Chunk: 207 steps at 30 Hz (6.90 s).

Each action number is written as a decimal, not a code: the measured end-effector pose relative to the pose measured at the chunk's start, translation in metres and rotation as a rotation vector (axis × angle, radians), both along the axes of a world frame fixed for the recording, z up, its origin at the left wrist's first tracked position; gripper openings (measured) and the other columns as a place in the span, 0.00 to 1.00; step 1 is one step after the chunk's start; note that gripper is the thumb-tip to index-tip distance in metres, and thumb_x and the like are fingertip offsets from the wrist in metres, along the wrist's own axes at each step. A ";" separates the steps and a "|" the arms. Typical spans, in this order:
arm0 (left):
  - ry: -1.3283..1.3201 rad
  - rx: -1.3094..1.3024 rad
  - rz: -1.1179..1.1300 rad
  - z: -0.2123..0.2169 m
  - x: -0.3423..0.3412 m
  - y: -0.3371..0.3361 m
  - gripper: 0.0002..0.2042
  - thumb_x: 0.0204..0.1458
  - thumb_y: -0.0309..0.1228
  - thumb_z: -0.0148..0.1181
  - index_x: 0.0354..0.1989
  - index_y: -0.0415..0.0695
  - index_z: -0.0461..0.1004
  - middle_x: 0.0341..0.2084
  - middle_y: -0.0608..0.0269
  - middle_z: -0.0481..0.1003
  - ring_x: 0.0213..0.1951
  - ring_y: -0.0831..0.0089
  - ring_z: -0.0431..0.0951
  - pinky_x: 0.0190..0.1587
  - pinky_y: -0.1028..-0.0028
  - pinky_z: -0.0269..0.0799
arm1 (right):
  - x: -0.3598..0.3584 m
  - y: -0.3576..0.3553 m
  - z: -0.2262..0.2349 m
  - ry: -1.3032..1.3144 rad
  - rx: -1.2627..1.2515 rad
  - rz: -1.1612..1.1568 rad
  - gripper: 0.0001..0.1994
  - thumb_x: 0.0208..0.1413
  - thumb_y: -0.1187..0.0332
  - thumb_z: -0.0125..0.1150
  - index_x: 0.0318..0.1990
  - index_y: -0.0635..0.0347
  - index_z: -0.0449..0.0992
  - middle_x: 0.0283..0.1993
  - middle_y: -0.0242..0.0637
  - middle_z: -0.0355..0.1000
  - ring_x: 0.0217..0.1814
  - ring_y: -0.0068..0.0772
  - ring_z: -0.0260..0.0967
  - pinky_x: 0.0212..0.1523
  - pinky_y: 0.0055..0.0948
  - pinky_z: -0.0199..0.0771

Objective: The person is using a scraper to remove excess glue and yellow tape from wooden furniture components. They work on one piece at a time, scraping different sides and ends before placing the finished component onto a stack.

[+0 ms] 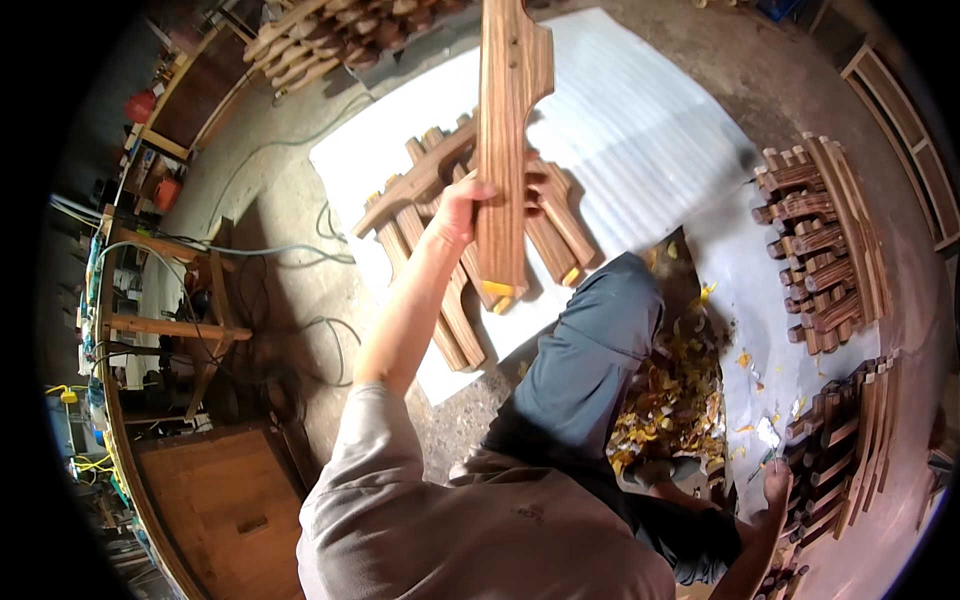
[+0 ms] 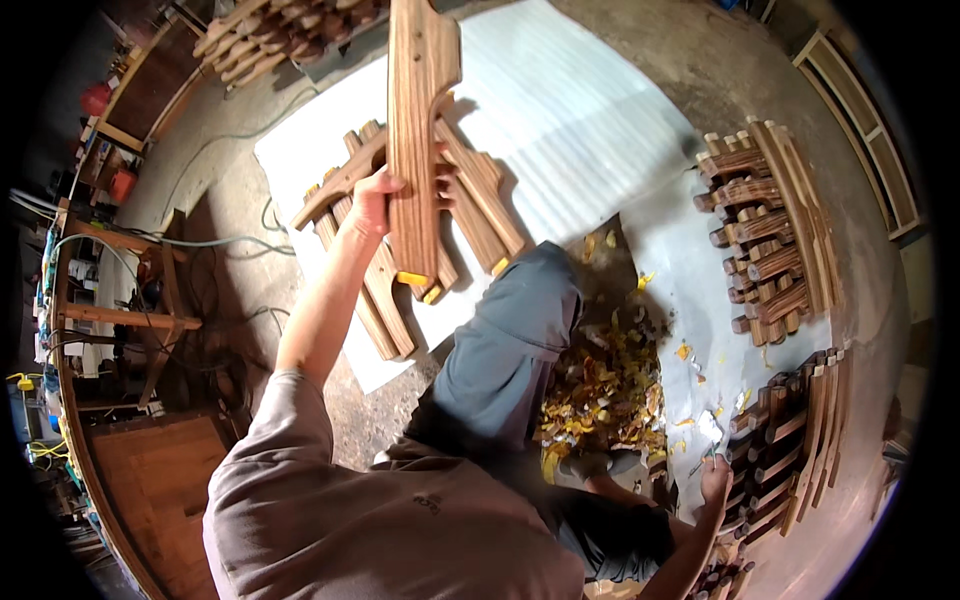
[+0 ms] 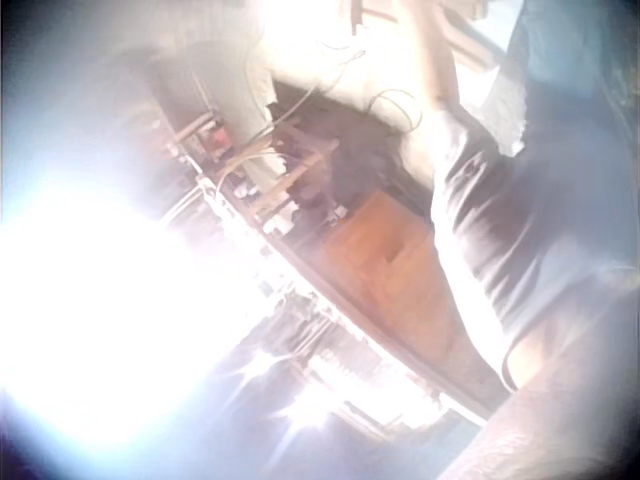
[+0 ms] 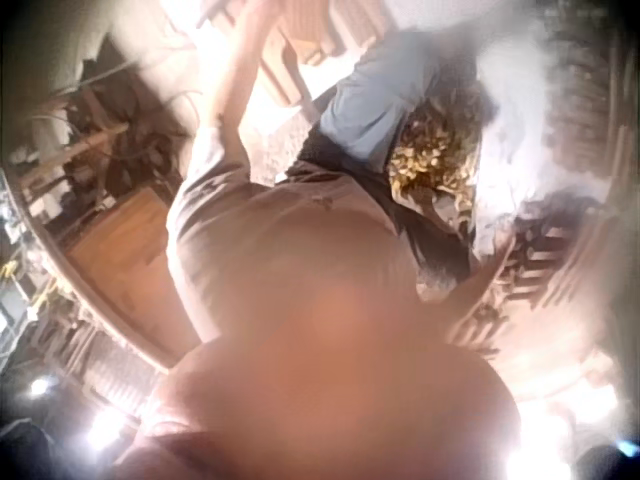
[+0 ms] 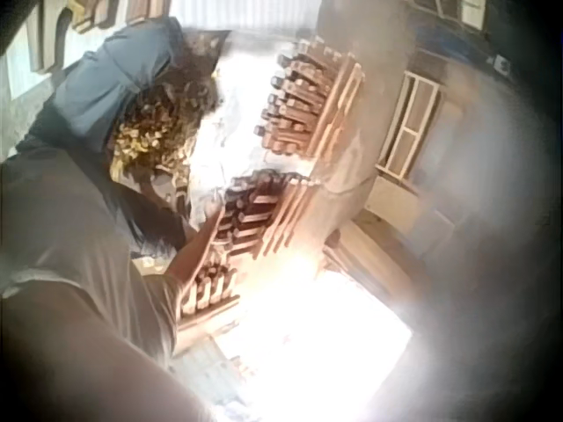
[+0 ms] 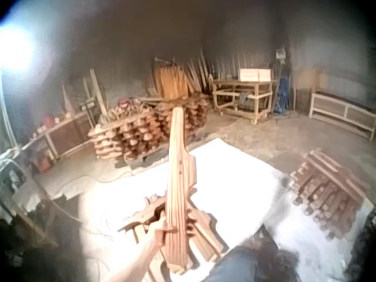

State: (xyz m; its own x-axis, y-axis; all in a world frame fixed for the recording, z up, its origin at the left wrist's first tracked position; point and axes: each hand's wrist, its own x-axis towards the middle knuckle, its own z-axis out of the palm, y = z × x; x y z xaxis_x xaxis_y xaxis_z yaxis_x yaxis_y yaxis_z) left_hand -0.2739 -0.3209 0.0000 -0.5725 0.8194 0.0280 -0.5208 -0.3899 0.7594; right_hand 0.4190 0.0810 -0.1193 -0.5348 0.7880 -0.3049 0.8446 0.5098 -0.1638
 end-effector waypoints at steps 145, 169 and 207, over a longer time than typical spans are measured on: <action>-0.480 0.101 -0.236 0.010 0.169 0.249 0.26 0.36 0.21 0.54 0.51 0.42 0.65 0.34 0.52 0.71 0.38 0.55 0.75 0.43 0.55 0.78 | -0.296 -0.202 0.169 0.302 0.465 0.056 0.09 0.60 0.65 0.59 0.32 0.59 0.70 0.23 0.38 0.71 0.22 0.43 0.73 0.21 0.39 0.71; -0.571 0.266 -0.275 0.012 0.147 0.248 0.28 0.35 0.21 0.56 0.52 0.42 0.65 0.35 0.51 0.71 0.38 0.57 0.74 0.46 0.55 0.76 | -0.289 -0.167 0.166 0.891 0.541 0.324 0.18 0.40 0.76 0.74 0.43 0.54 0.82 0.49 0.35 0.77 0.29 0.25 0.74 0.28 0.26 0.76; -0.491 0.005 -0.096 0.002 0.145 0.256 0.24 0.35 0.23 0.53 0.48 0.33 0.65 0.34 0.49 0.72 0.37 0.54 0.75 0.45 0.54 0.77 | -0.245 -0.224 0.159 1.871 -0.988 -0.492 0.08 0.54 0.79 0.61 0.39 0.57 0.72 0.29 0.37 0.67 0.22 0.22 0.59 0.21 0.21 0.59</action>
